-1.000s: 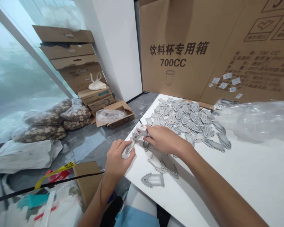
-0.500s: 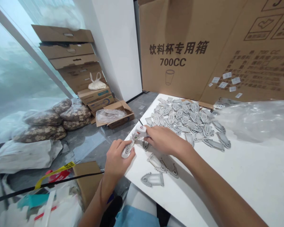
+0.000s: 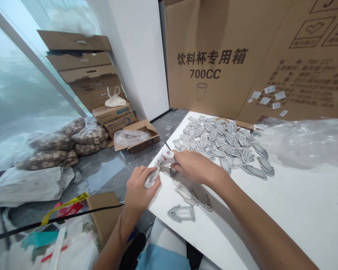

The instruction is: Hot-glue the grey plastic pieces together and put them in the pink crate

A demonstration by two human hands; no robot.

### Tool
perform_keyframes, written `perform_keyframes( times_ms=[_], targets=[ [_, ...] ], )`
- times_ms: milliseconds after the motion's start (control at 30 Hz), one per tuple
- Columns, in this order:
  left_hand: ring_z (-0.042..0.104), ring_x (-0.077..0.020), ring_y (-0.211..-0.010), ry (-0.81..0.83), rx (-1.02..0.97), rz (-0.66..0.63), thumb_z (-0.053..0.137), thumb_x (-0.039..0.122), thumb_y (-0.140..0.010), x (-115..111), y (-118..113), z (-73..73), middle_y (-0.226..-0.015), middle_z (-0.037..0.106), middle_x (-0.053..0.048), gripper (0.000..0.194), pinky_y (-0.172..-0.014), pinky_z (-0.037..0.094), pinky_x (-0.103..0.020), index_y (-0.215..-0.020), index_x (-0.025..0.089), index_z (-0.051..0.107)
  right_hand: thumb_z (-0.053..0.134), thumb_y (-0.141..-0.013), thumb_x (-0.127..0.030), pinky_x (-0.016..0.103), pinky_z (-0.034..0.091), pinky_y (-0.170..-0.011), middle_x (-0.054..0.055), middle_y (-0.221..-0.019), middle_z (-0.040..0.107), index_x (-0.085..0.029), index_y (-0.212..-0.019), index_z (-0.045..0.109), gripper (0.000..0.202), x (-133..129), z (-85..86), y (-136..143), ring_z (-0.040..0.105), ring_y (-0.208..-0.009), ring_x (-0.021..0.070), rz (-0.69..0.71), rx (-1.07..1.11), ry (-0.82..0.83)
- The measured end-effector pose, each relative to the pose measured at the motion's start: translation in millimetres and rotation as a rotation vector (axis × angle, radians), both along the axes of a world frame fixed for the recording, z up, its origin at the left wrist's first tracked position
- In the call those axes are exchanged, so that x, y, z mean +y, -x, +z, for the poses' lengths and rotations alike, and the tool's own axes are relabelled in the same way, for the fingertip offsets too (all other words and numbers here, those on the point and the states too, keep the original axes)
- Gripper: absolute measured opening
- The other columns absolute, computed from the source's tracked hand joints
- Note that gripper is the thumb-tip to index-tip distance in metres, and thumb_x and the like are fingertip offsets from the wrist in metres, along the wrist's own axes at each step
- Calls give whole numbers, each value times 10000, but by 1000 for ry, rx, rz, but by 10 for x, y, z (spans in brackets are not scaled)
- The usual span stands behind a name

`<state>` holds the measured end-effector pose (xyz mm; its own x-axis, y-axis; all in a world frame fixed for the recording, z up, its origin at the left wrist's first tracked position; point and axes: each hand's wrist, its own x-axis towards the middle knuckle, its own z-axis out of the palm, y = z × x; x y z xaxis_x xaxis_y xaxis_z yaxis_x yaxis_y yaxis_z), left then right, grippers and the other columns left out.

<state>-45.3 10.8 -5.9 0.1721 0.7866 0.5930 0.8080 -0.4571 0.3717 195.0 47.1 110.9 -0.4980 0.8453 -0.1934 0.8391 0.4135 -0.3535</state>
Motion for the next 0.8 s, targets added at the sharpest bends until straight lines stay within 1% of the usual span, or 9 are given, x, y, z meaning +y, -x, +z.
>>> perform_keyframes(
  times_ms=[167, 267, 433, 567, 633, 700, 733, 800],
  targets=[
    [655, -228, -950, 15, -4, -2, 753, 179, -951, -2, 5, 0, -985, 731, -25, 192, -868, 551, -364, -1130, 244, 732, 461, -1123, -340, 336, 382, -735, 110, -1052, 721, -203, -1048, 584, 199, 6, -10, -8, 655, -936, 260, -11, 3, -1],
    [657, -223, -946, 13, -22, -5, 752, 186, -955, -2, 8, -1, -978, 731, -21, 193, -870, 553, -365, -1137, 248, 733, 469, -1109, -335, 337, 395, -747, 113, -1049, 717, -206, -990, 569, 201, 12, -31, -18, 655, -946, 263, -23, 22, 0],
    [683, -237, -960, 22, -78, -1, 744, 163, -931, -25, 7, 18, -1017, 760, -22, 298, -865, 561, -368, -1207, 263, 696, 485, -1094, -373, 344, 401, -726, 111, -979, 710, -218, -873, 524, 273, 23, -38, -40, 651, -904, 264, -72, 8, -6],
    [677, -223, -924, -22, -114, 5, 755, 132, -908, -50, 3, 37, -1034, 758, -13, 324, -842, 556, -353, -1192, 255, 661, 493, -1086, -440, 353, 418, -729, 113, -966, 701, -223, -828, 490, 337, 40, -34, -74, 647, -905, 273, -92, 17, -1],
    [669, -215, -920, -31, -112, -6, 755, 119, -908, -53, 3, 46, -1026, 751, -7, 321, -837, 551, -344, -1180, 256, 654, 492, -1083, -488, 357, 436, -737, 116, -981, 703, -224, -825, 501, 368, 55, -39, -87, 653, -917, 278, -131, 41, 19],
    [669, -211, -926, -32, -107, -28, 755, 117, -911, -51, 4, 56, -1018, 742, -7, 315, -833, 550, -336, -1173, 255, 651, 488, -1083, -522, 358, 455, -743, 119, -1008, 717, -222, -842, 530, 387, 71, -48, -94, 665, -919, 273, -201, 76, 61],
    [671, -212, -932, -35, -104, -38, 752, 117, -912, -49, 6, 60, -1016, 739, -9, 309, -833, 551, -335, -1170, 254, 649, 489, -1084, -529, 357, 463, -737, 119, -1011, 725, -220, -849, 539, 391, 79, -55, -94, 672, -895, 262, -245, 96, 96],
    [678, -214, -949, -43, -98, -58, 742, 115, -916, -42, 9, 65, -1019, 735, -15, 300, -843, 555, -334, -1166, 251, 645, 499, -1081, -518, 348, 469, -687, 106, -960, 738, -218, -843, 539, 385, 90, -77, -88, 671, -781, 224, -338, 151, 192]
  ],
)
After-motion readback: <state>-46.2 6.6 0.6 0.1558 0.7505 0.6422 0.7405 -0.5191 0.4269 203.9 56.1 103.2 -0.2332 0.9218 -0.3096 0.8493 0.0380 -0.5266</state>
